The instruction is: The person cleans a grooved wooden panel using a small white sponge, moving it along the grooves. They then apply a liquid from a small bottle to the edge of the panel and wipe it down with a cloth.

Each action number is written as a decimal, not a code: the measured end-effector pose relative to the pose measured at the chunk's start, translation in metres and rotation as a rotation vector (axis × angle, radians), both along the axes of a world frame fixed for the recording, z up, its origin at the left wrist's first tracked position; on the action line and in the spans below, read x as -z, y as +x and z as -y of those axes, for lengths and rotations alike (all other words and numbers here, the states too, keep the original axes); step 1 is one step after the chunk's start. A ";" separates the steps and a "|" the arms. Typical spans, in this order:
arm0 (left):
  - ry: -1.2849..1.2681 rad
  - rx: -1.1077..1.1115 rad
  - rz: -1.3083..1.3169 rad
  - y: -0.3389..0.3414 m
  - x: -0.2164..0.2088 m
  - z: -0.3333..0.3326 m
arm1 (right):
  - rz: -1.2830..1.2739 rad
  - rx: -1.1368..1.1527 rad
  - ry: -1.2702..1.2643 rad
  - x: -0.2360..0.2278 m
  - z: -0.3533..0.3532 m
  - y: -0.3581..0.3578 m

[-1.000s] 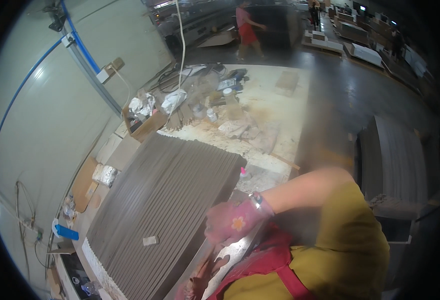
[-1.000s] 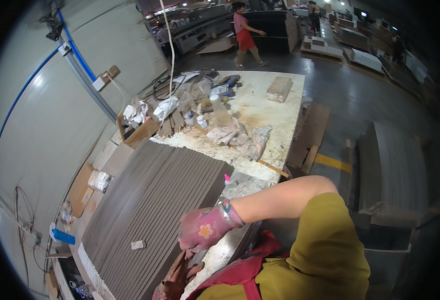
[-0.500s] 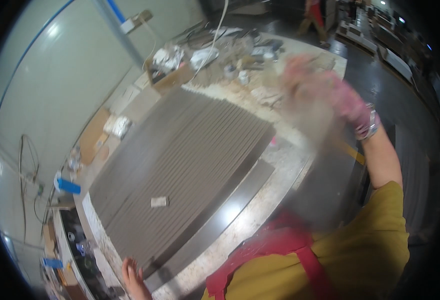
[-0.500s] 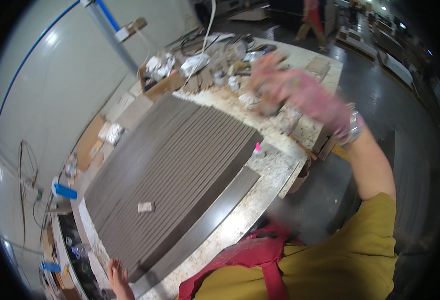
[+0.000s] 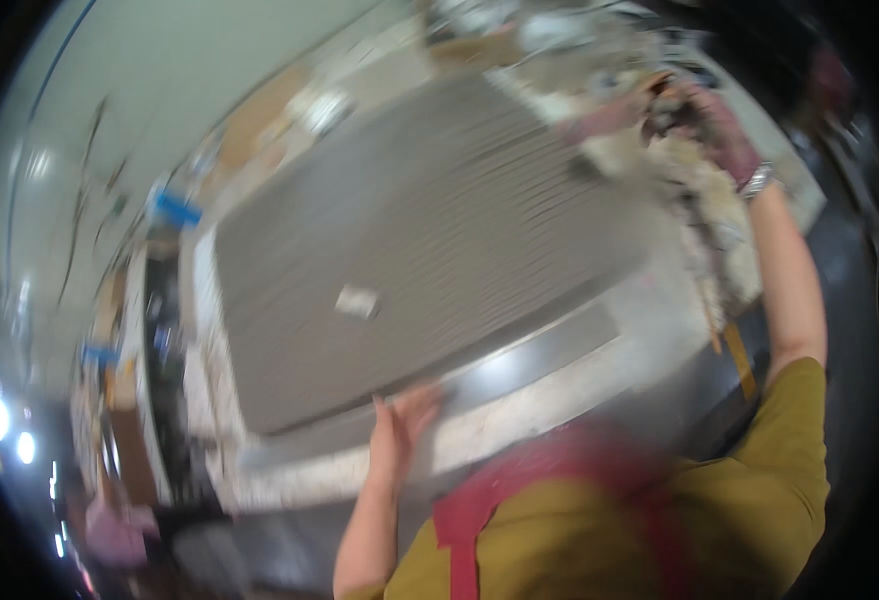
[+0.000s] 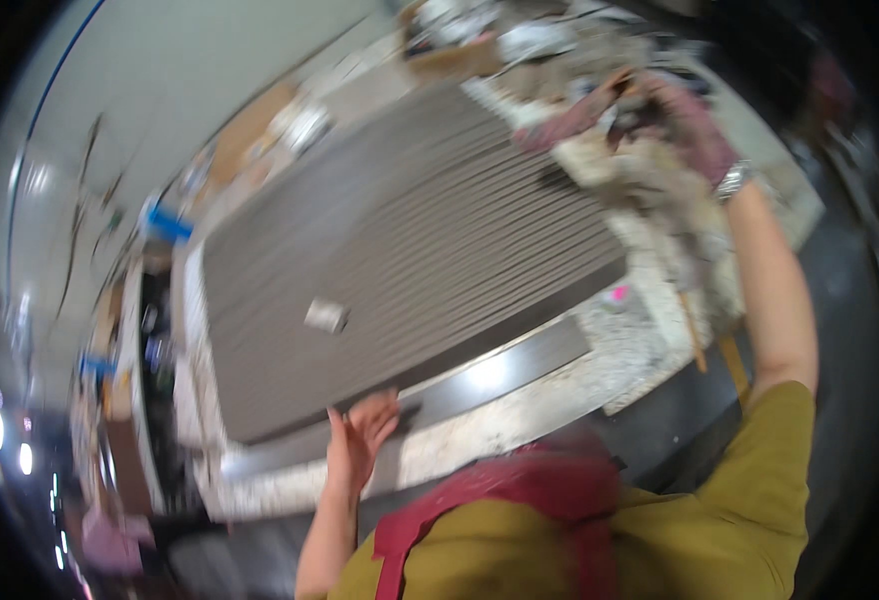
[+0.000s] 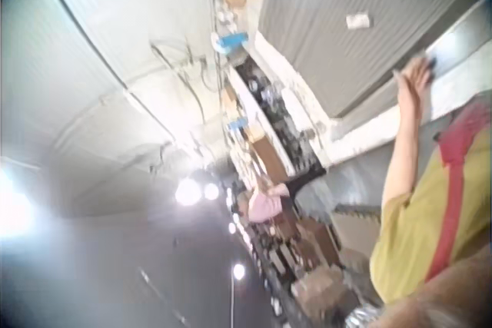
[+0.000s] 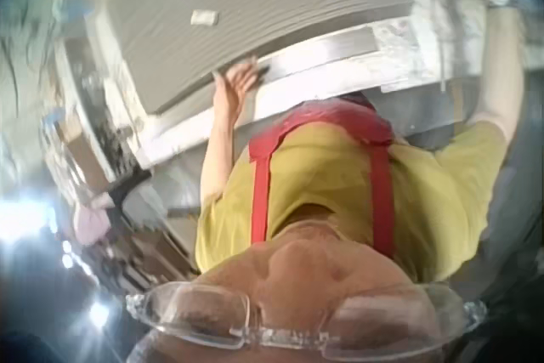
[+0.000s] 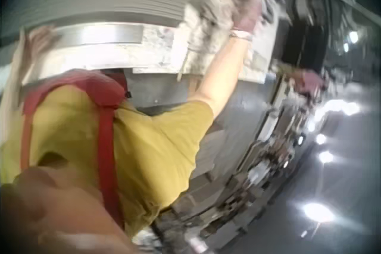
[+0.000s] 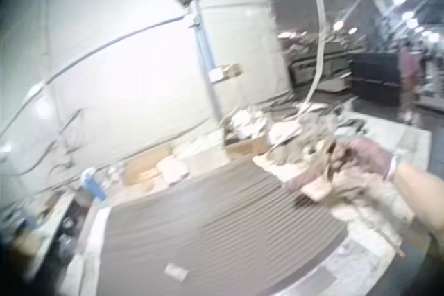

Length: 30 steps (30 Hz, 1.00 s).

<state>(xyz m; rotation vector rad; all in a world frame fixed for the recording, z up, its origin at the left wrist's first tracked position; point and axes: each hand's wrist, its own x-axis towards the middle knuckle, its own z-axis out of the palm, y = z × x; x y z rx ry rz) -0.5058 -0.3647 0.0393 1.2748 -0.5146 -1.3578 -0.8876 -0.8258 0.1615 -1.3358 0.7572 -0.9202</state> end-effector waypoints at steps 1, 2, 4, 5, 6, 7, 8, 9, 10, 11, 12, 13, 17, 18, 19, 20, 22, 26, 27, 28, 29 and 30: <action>-0.081 0.015 -0.173 -0.004 -0.013 0.019 | -0.023 -0.099 -0.063 0.002 0.016 0.003; -0.169 0.008 -0.304 -0.010 -0.018 0.042 | -0.016 -0.111 -0.040 0.016 0.050 -0.008; -0.255 -0.051 -0.444 -0.011 -0.030 0.054 | -0.161 -0.156 -0.141 0.017 0.067 0.022; -0.256 -0.101 -0.428 -0.013 -0.036 0.056 | -0.244 -0.123 -0.212 0.024 0.083 0.027; -0.227 -0.117 -0.228 -0.014 -0.040 0.055 | -0.164 -0.140 -0.143 0.025 0.089 0.048; -0.186 -0.125 -0.031 -0.014 -0.043 0.052 | -0.184 -0.179 -0.152 0.023 0.092 0.062; -0.143 -0.105 0.458 -0.011 -0.041 0.043 | -0.202 -0.215 -0.166 0.015 0.091 0.078; -0.073 -0.089 0.996 -0.011 -0.040 0.047 | -0.137 -0.227 -0.196 0.029 0.123 0.064; 0.038 -0.076 1.539 -0.012 -0.047 0.049 | -0.134 -0.286 -0.195 0.028 0.137 0.063; 0.123 -0.068 1.716 -0.014 -0.052 0.054 | -0.135 -0.336 -0.198 0.025 0.149 0.056; 0.153 -0.086 1.722 -0.013 -0.052 0.054 | -0.124 -0.342 -0.190 0.025 0.147 0.064; 0.223 -0.040 1.843 -0.012 -0.051 0.055 | -0.099 -0.331 -0.179 0.029 0.141 0.069; 0.274 0.068 2.019 -0.008 -0.051 0.074 | -0.014 -0.393 -0.107 0.027 0.099 0.052; 0.249 0.097 2.027 -0.008 -0.051 0.083 | -0.014 -0.447 -0.046 0.019 0.081 0.060; 0.218 0.101 2.013 -0.009 -0.052 0.089 | -0.026 -0.493 0.010 0.009 0.062 0.069; 0.192 0.085 2.004 -0.009 -0.050 0.086 | 0.082 -0.389 0.104 0.007 0.027 0.094; 0.118 0.091 2.029 -0.005 -0.044 0.071 | 0.011 -0.291 0.085 0.008 0.026 0.103; 0.090 0.066 2.048 -0.021 -0.033 0.055 | -0.220 -0.391 -0.027 -0.006 0.072 0.157; 0.060 0.075 2.047 -0.022 -0.031 0.059 | -0.219 -0.312 -0.066 -0.017 0.090 0.164; 0.058 0.088 2.043 -0.024 -0.028 0.060 | -0.189 -0.274 -0.112 -0.029 0.108 0.175; 0.073 0.097 2.034 -0.026 -0.030 0.061 | -0.087 -0.289 -0.224 -0.052 0.118 0.185; 0.041 0.106 2.012 -0.028 -0.032 0.066 | -0.134 -0.453 -0.446 -0.066 0.162 0.185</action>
